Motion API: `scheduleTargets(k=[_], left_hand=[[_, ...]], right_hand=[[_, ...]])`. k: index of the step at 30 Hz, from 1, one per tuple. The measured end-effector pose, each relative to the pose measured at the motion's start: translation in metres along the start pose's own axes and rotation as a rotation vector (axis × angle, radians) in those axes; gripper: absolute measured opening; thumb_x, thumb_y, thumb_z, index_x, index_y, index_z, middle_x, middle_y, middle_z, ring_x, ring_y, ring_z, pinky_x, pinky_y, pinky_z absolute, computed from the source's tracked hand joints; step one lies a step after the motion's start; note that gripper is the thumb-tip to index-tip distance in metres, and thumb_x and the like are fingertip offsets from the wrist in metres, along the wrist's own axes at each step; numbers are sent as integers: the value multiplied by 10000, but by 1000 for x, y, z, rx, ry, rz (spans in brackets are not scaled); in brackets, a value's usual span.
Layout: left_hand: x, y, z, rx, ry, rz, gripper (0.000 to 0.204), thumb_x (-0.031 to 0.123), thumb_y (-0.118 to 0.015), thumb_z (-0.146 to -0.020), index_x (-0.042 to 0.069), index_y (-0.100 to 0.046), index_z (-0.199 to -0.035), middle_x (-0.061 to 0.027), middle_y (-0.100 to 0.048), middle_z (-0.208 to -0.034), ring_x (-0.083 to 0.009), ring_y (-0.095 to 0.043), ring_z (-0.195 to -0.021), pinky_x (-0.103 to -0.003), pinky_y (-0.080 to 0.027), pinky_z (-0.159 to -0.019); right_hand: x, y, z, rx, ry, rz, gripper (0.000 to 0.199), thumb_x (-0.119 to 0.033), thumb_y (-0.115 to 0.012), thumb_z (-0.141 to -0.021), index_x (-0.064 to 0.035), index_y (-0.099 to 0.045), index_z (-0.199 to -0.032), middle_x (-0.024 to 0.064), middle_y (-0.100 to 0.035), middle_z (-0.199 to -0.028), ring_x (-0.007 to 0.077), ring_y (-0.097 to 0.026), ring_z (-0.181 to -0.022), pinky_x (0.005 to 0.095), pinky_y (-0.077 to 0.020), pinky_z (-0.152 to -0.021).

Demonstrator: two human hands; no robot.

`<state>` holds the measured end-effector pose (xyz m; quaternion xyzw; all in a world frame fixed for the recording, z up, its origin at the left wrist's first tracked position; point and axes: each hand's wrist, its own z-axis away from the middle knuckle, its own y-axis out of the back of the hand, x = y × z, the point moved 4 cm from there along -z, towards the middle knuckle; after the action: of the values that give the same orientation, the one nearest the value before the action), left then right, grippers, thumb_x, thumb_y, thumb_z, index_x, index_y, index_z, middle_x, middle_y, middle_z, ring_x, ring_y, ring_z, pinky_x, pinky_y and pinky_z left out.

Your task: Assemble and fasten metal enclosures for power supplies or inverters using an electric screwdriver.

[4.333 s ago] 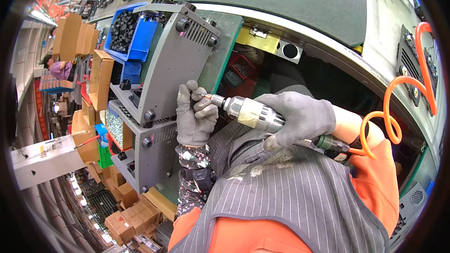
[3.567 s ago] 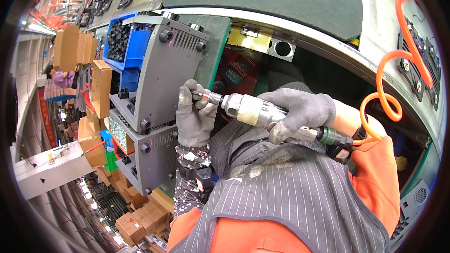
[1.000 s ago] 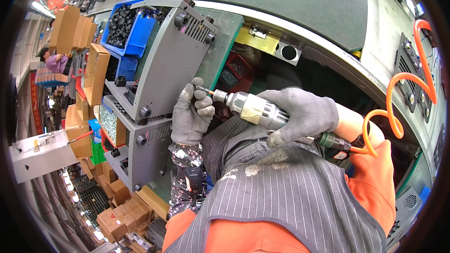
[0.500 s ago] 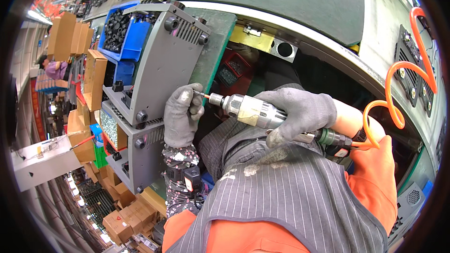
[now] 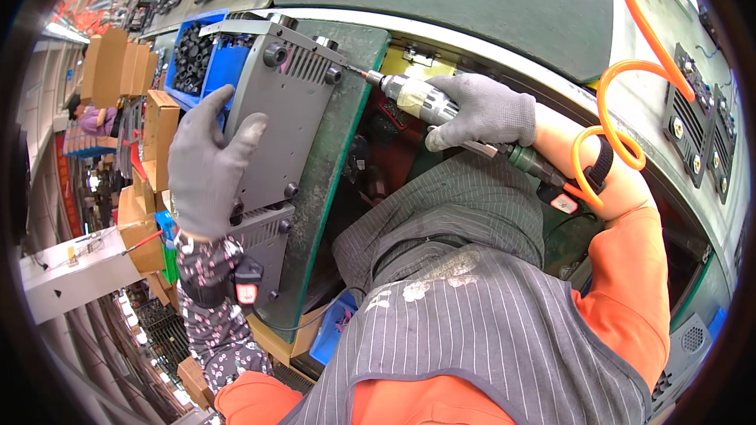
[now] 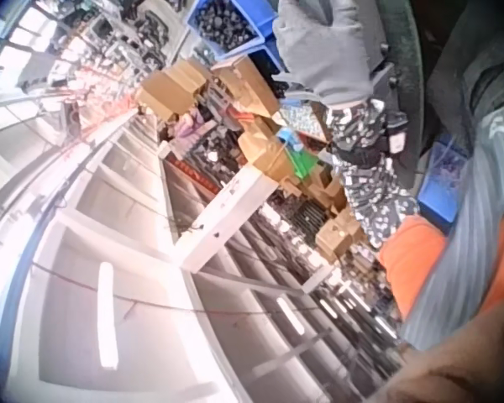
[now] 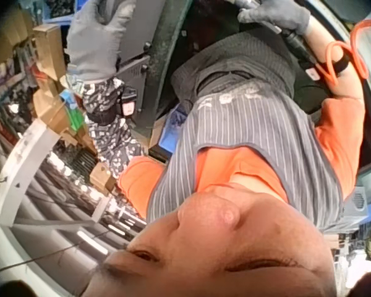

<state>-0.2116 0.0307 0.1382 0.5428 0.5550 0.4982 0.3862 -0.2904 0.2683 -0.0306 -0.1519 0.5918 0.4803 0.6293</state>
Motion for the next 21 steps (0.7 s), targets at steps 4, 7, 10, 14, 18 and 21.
scheduleTargets(k=[4, 7, 10, 14, 18, 21], left_hand=[[-30, -24, -7, -225, -17, -39, 456, 348, -699, -752, 19, -618, -1057, -154, -647, -922, -312, -627, -836, -356, -500, -740], [-32, -33, -9, -531, 238, 273, 348, 255, -669, -762, -17, -641, -978, -164, -671, -817, -304, -649, -732, -353, -513, -679], [-35, -36, -10, -578, 302, 326, 325, 238, -666, -757, -13, -649, -963, -171, -666, -818, -302, -650, -727, -349, -515, -672], [-40, -38, -11, -566, 191, 284, 245, 124, -660, -757, -32, -645, -946, -87, -671, -778, -131, -636, -670, -273, -501, -616], [-40, -38, -12, -579, 108, 277, 272, 167, -643, -745, -30, -641, -933, -144, -659, -786, -223, -640, -698, -317, -505, -639], [-39, -36, -11, -573, 88, 316, 292, 202, -622, -732, -24, -641, -916, -191, -644, -777, -305, -641, -706, -352, -506, -655]], right_hand=[[-4, 0, -9, -2, 64, 26, 639, -328, -731, -631, 19, -537, -1132, 172, -616, -855, 268, -596, -797, 351, -469, -736], [-8, 3, -9, -26, 37, -18, 633, -317, -730, -633, 23, -535, -1130, 169, -613, -844, 264, -596, -789, 351, -466, -732], [-5, 5, -11, -15, 57, -34, 638, -303, -730, -633, 22, -528, -1144, 162, -611, -842, 263, -595, -785, 347, -464, -735], [-10, 7, -13, -59, -12, -22, 705, -210, -754, -595, 2, -497, -1216, 92, -583, -883, 189, -548, -813, 318, -454, -765], [-11, 6, -15, -65, -25, -5, 705, -209, -746, -605, 1, -486, -1225, 94, -583, -891, 191, -550, -818, 315, -455, -767], [-19, 10, -16, -67, 11, 45, 649, -191, -725, -627, -13, -492, -1206, 95, -584, -817, 202, -561, -742, 332, -460, -704]])
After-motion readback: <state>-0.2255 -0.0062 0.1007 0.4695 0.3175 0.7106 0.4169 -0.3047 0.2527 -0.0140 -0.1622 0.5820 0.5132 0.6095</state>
